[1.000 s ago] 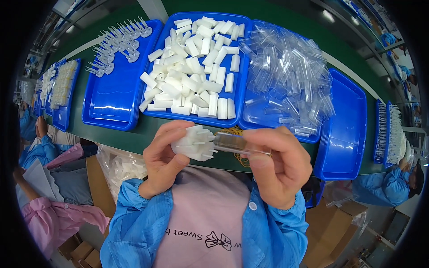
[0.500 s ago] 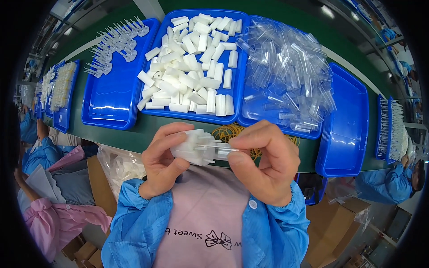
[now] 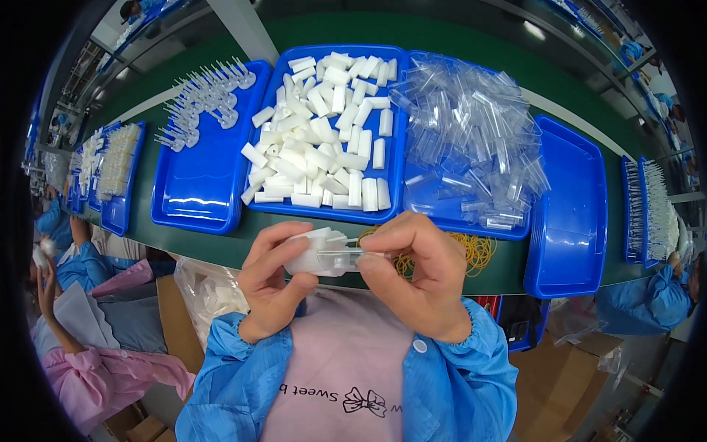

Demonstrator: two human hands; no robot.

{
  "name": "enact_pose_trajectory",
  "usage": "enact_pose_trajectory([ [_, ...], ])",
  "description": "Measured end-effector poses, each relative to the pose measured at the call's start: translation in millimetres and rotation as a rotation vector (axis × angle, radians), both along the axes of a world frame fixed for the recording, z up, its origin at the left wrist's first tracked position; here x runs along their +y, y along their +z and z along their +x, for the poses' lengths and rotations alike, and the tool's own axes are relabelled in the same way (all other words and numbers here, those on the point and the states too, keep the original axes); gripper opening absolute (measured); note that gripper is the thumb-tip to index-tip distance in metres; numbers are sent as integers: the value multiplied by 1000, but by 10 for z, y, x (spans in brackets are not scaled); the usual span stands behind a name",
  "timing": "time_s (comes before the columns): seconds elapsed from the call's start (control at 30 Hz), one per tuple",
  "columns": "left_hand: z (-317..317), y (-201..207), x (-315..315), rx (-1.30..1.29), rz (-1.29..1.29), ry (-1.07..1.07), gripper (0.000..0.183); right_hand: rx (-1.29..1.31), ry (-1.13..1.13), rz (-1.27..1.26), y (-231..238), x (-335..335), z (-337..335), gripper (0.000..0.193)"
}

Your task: The person assembles components by attaching foam pieces onto the prongs of a plastic base, fitting clear plastic sleeves over them, securing the bundle with a rubber band, and placing the finished unit into a tray.

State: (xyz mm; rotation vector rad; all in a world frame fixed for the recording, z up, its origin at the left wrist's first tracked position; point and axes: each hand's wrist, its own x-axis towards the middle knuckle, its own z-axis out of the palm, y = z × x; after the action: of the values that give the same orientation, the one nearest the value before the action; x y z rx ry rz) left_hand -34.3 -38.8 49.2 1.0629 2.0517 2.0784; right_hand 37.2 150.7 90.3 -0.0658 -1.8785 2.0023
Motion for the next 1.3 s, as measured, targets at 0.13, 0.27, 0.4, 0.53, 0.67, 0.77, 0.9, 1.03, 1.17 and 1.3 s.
enact_pose_trajectory([
  [0.13, 8, -4, -22, -10, 1, -3, 38, 62, -39, 155, -5, -36, 4, 14],
  [0.27, -4, 2, -28, -20, 14, -17, 36, 29, -33, 84, 3, -39, -42, 12],
  [0.4, -4, -13, -32, -37, -7, -37, 35, -101, 27, -73, -4, -10, -72, 11],
  [0.53, -19, 7, -20, -26, -52, -27, 35, -115, 35, -78, -31, -8, -80, 10],
  [0.67, -43, 76, 19, 27, -192, 31, 34, 52, -13, 283, -71, 39, -102, 8],
  [0.77, -66, 63, 48, 56, -203, 38, 34, -50, -36, 111, -74, 9, -77, 7],
  [0.9, -89, 58, 97, 80, -192, 25, 34, -90, -38, -30, -120, 23, -58, 7],
  [1.03, -101, 92, 143, 122, -215, 38, 34, -193, 20, -218, -166, 109, -115, 5],
  [1.17, -129, 102, 176, 106, -279, 34, 33, -218, 26, -275, -238, 152, -140, 6],
  [1.3, -131, 135, 202, 69, -260, 18, 32, -212, 26, -377, -312, 155, -145, 11],
])
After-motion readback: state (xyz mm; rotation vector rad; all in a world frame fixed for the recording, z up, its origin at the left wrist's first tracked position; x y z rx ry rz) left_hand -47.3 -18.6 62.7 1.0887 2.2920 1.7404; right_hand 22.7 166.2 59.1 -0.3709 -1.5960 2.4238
